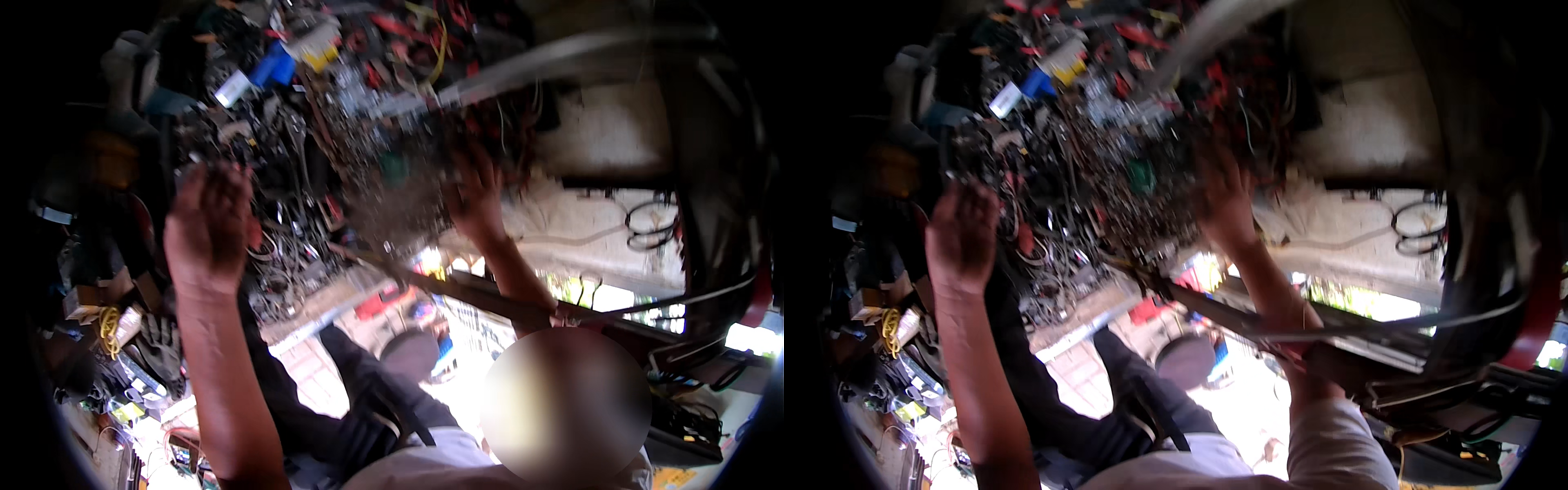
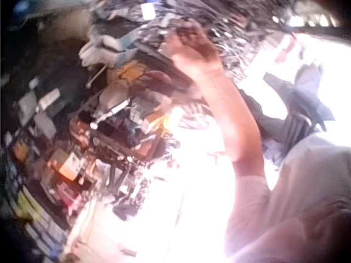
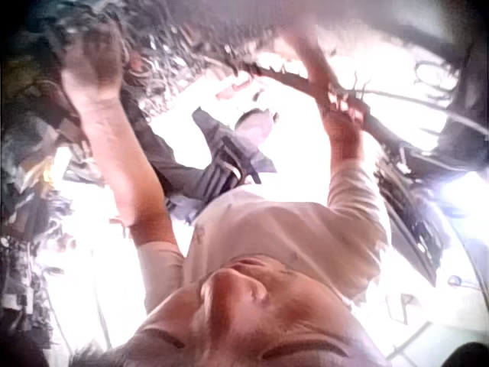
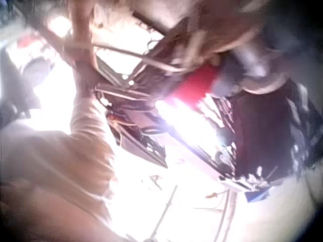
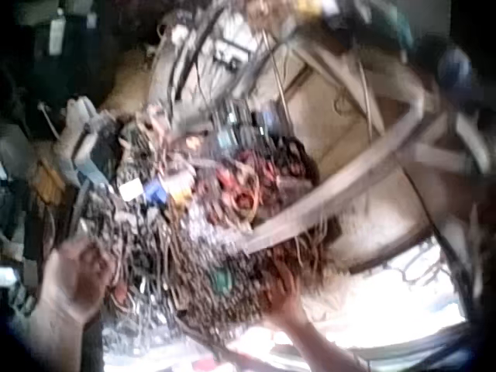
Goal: The person uses a screwdriver to loosen a wire from a metal basket on a scooter, then selects a bolt from a bin of parts and uses a wrench to tighten a fastener on the front wheel of another scooter.
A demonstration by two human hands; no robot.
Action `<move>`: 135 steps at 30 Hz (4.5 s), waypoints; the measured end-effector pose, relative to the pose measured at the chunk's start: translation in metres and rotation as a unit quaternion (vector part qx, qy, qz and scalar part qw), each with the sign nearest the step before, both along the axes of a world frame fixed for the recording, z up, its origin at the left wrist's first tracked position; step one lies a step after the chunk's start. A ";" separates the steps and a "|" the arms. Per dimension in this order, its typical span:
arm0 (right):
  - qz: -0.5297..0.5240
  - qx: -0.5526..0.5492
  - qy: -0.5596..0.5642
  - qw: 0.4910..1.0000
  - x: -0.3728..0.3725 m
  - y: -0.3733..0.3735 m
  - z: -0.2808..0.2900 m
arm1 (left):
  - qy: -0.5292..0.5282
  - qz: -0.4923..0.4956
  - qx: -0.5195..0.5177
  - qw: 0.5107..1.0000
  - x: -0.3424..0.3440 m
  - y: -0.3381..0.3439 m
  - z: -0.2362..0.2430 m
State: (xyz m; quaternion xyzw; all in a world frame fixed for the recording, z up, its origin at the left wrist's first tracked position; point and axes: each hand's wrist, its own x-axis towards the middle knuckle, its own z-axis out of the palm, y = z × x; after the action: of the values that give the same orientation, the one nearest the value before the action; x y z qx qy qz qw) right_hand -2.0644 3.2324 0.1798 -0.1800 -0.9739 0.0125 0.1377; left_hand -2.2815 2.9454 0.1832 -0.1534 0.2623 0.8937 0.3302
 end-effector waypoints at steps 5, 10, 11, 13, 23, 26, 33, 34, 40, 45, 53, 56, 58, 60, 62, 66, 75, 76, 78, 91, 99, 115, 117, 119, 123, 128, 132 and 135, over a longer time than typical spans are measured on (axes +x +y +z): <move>-0.002 0.043 -0.018 0.999 -0.015 -0.021 0.045 | -0.037 0.039 -0.011 0.998 -0.007 0.000 -0.001; 0.165 -0.185 -0.048 0.968 -0.097 -0.039 0.065 | -0.030 0.062 -0.009 0.998 -0.015 -0.006 0.001; 0.191 -0.161 -0.022 0.968 -0.124 -0.042 0.064 | -0.031 0.068 -0.008 0.997 -0.017 -0.008 -0.001; 0.233 -0.111 0.029 0.966 -0.171 -0.040 0.061 | -0.036 0.074 -0.006 0.997 -0.018 -0.006 -0.003; 0.155 0.093 -0.005 0.983 -0.257 -0.015 0.005 | -0.066 0.054 -0.063 0.994 -0.030 0.017 -0.002; 0.180 0.101 0.002 0.979 -0.251 -0.004 0.005 | -0.073 0.052 -0.066 0.994 -0.034 0.023 -0.001; 0.247 0.087 -0.044 0.964 -0.227 0.011 0.032 | -0.073 0.044 -0.064 0.994 -0.042 0.028 -0.003; 0.256 0.093 -0.058 0.960 -0.224 0.009 0.039 | -0.074 0.043 -0.063 0.994 -0.043 0.029 -0.003; 0.284 0.123 -0.018 0.951 -0.186 0.017 0.051 | -0.067 0.036 -0.057 0.995 -0.044 0.033 -0.001; 0.328 0.058 -0.131 0.934 -0.136 0.002 0.054 | -0.078 0.030 -0.051 0.995 -0.042 0.037 -0.001; 0.283 -0.064 -0.187 0.939 -0.126 -0.025 0.077 | -0.078 0.034 -0.034 0.996 -0.040 0.033 0.003; 0.275 -0.216 -0.161 0.923 -0.123 -0.038 0.097 | -0.078 0.037 -0.027 0.996 -0.040 0.030 0.005; 0.280 -0.308 -0.098 0.904 -0.123 -0.042 0.098 | -0.078 0.035 -0.021 0.996 -0.040 0.028 0.006; 0.223 -0.350 -0.153 0.897 -0.135 -0.045 0.109 | -0.075 0.036 -0.011 0.996 -0.042 0.025 0.005; 0.184 -0.418 -0.149 0.877 -0.149 -0.049 0.121 | -0.076 0.042 -0.007 0.996 -0.044 0.022 0.004; 0.113 -0.401 -0.113 0.902 -0.130 -0.045 0.116 | -0.067 0.065 0.004 0.996 -0.057 0.005 0.008; -0.152 -0.014 -0.528 0.835 0.266 -0.089 -0.014 | -0.042 0.128 0.110 0.985 -0.106 -0.033 0.010; -0.186 -0.411 -0.274 0.849 0.165 -0.168 0.026 | -0.027 0.141 0.103 0.984 -0.111 -0.044 0.005; -0.173 -0.580 -0.255 0.754 0.078 -0.230 0.054 | -0.018 0.138 0.110 0.984 -0.113 -0.042 0.005; -0.166 -0.408 0.499 0.746 -0.312 -0.088 0.028 | -0.040 0.187 0.101 0.976 -0.129 -0.057 -0.003; -0.042 0.134 -0.060 0.988 -0.352 0.011 0.052 | -0.057 0.125 0.132 0.982 -0.119 -0.034 -0.006; -0.035 0.205 0.076 0.975 -0.347 0.041 0.043 | -0.107 0.078 0.079 0.988 -0.112 0.015 -0.010; -0.032 0.227 0.163 0.960 -0.346 0.044 0.039 | -0.116 0.075 0.065 0.988 -0.112 0.019 -0.006; -0.042 0.189 0.180 0.964 -0.343 0.053 0.044 | -0.118 0.072 0.053 0.989 -0.111 0.020 -0.009; -0.077 0.071 0.227 0.968 -0.342 0.063 0.054 | -0.109 0.060 0.063 0.990 -0.111 0.026 -0.011; -0.161 -0.293 0.309 0.890 -0.346 0.058 0.090 | -0.109 0.054 0.070 0.990 -0.112 0.032 -0.010; -0.132 -0.541 0.460 0.691 -0.350 0.075 0.102 | -0.107 0.047 0.070 0.991 -0.112 0.034 -0.012; -0.085 -0.461 0.489 0.735 -0.356 0.093 0.111 | -0.104 0.051 0.057 0.992 -0.111 0.036 -0.009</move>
State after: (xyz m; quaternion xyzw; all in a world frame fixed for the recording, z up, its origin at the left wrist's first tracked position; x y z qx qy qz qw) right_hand -2.4202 3.3253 0.2912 -0.2725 -0.6276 0.5350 0.4957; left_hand -2.3929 2.9812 0.1737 -0.2400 0.1670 0.9019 0.3178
